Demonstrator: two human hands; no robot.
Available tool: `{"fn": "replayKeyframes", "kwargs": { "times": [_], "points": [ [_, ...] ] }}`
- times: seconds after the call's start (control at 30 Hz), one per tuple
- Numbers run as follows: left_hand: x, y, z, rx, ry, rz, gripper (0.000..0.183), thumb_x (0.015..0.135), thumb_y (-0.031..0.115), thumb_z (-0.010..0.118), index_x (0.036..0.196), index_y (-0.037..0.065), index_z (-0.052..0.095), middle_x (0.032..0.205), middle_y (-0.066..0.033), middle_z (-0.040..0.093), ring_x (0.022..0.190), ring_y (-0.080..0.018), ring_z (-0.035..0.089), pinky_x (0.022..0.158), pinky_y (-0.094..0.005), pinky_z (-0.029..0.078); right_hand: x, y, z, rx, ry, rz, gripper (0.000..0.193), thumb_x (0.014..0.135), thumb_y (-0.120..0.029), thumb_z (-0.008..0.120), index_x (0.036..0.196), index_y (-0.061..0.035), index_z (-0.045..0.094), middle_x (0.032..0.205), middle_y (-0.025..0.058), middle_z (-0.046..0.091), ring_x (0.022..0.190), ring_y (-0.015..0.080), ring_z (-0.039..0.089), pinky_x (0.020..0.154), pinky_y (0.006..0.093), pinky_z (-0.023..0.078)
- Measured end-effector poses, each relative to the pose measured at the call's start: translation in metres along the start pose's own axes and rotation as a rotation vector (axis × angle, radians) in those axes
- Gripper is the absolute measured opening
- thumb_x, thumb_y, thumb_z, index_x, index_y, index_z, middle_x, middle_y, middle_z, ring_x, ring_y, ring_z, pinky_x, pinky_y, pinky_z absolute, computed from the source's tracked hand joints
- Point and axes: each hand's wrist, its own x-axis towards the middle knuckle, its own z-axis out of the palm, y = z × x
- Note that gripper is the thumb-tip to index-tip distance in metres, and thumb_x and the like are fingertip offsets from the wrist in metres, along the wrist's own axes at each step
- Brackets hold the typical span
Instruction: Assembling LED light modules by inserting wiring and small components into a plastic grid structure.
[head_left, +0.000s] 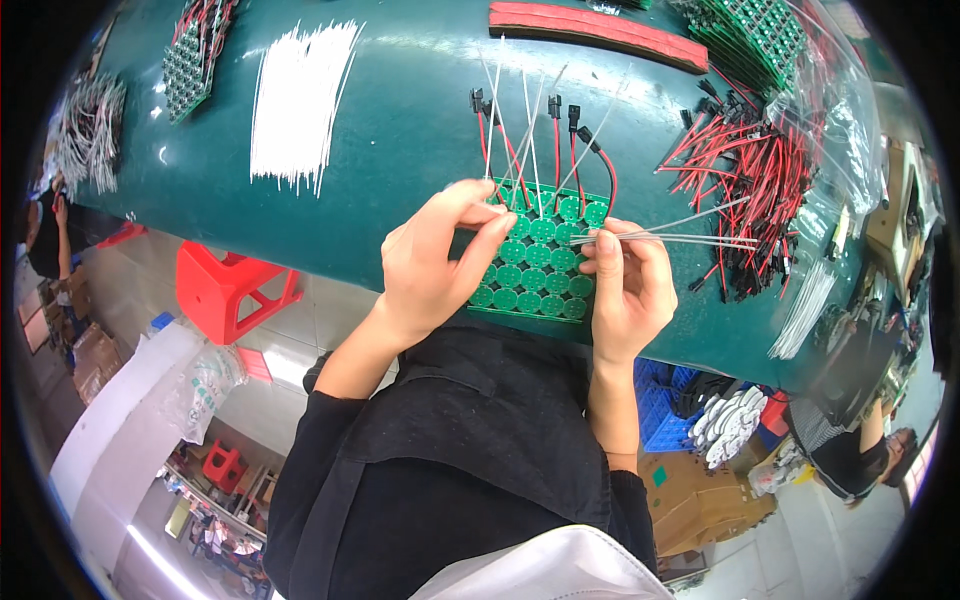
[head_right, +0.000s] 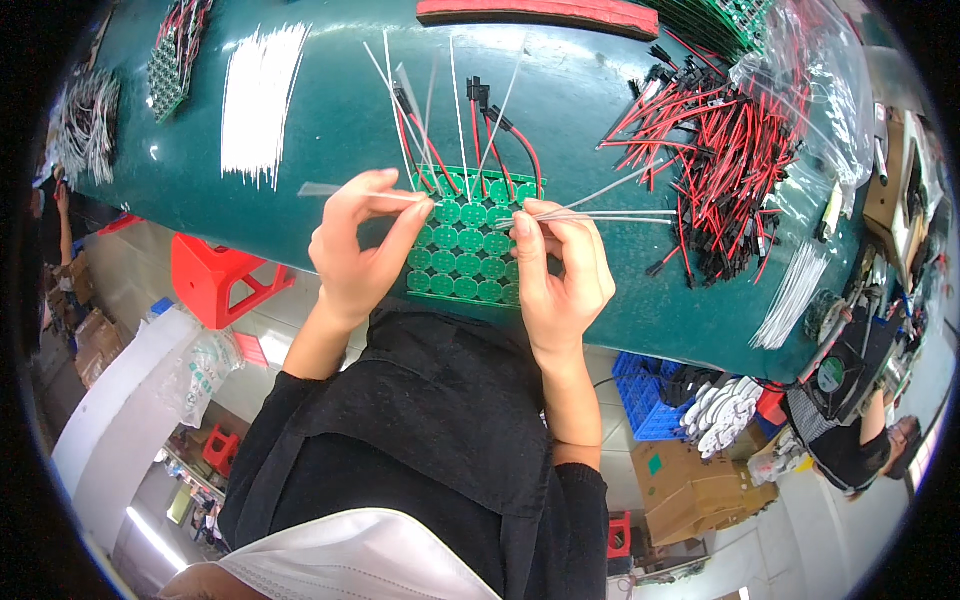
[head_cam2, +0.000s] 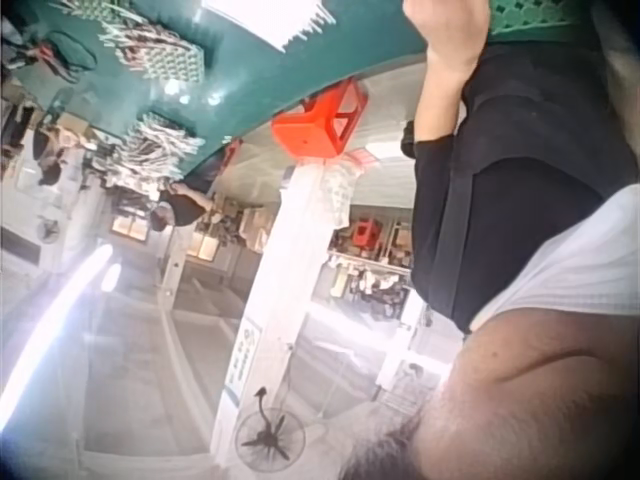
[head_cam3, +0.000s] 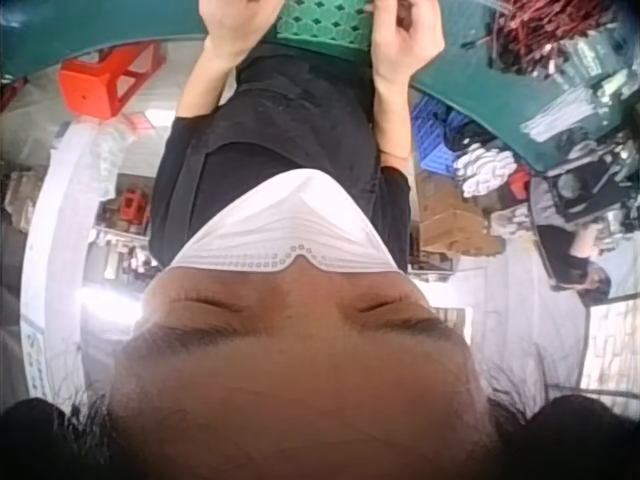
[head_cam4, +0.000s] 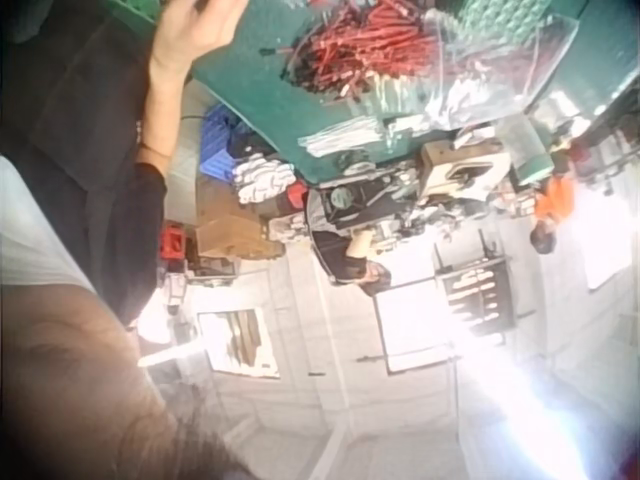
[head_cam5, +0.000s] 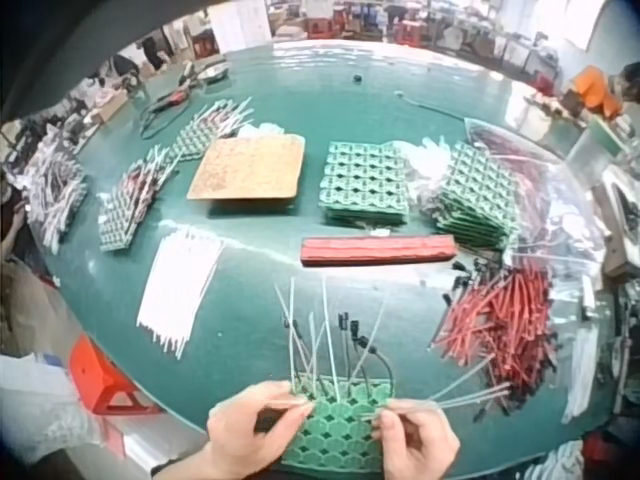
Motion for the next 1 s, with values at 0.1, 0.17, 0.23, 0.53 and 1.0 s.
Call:
{"fn": "replayKeyframes", "kwargs": {
  "times": [0.1, 0.17, 0.23, 0.53, 1.0],
  "points": [
    [0.01, 0.008, -0.002, 0.031, -0.041, 0.086, 0.021, 0.075, -0.002, 0.077, 0.091, 0.003, 0.064, 0.08, -0.0055, 0.068, 0.064, -0.0165, 0.065, 0.054, -0.0265, 0.051, -0.001, 0.005, -0.001, 0.034, 0.027, 0.009, 0.009, 0.092, 0.002, 0.062, 0.099, 0.0061, 0.057, 0.101, 0.0171, 0.066, 0.073, 0.0164, 0.067, 0.057, 0.0244, 0.056],
    [0.014, 0.006, 0.0, 0.08, -0.102, 0.15, 0.019, 0.076, -0.002, 0.077, 0.089, 0.004, 0.064, 0.079, -0.0053, 0.068, 0.062, -0.0162, 0.064, 0.052, -0.0267, 0.05, 0.0, 0.005, 0.001, 0.065, 0.053, 0.027, 0.01, 0.089, 0.003, 0.066, 0.096, 0.0065, 0.059, 0.098, 0.0169, 0.067, 0.07, 0.0151, 0.066, 0.056, 0.0236, 0.056],
    [0.013, 0.001, 0.006, 0.098, -0.112, 0.143, 0.018, 0.076, -0.001, 0.076, 0.088, 0.005, 0.064, 0.078, -0.0046, 0.068, 0.061, -0.0161, 0.062, 0.05, -0.027, 0.048, 0.0, 0.006, 0.003, 0.094, 0.083, 0.045, 0.012, 0.086, 0.003, 0.069, 0.092, 0.0069, 0.06, 0.095, 0.0167, 0.067, 0.067, 0.0139, 0.066, 0.055, 0.0227, 0.055],
    [0.009, -0.001, 0.01, 0.09, -0.088, 0.11, 0.015, 0.077, 0.0, 0.076, 0.086, 0.005, 0.066, 0.079, -0.0036, 0.068, 0.062, -0.0152, 0.061, 0.049, -0.0261, 0.047, 0.001, 0.009, 0.003, 0.087, 0.078, 0.006, 0.014, 0.085, 0.003, 0.07, 0.092, 0.0069, 0.057, 0.092, 0.017, 0.068, 0.065, 0.0139, 0.066, 0.054, 0.0226, 0.054],
    [0.009, 0.0, 0.011, 0.096, -0.098, 0.051, 0.014, 0.076, 0.001, 0.077, 0.085, 0.005, 0.067, 0.079, -0.0034, 0.067, 0.063, -0.0163, 0.062, 0.051, -0.027, 0.048, 0.002, 0.008, 0.002, 0.052, 0.089, -0.019, 0.016, 0.083, 0.005, 0.072, 0.094, 0.0056, 0.061, 0.093, 0.0159, 0.068, 0.068, 0.0137, 0.065, 0.053, 0.0225, 0.054]
  ]
}}
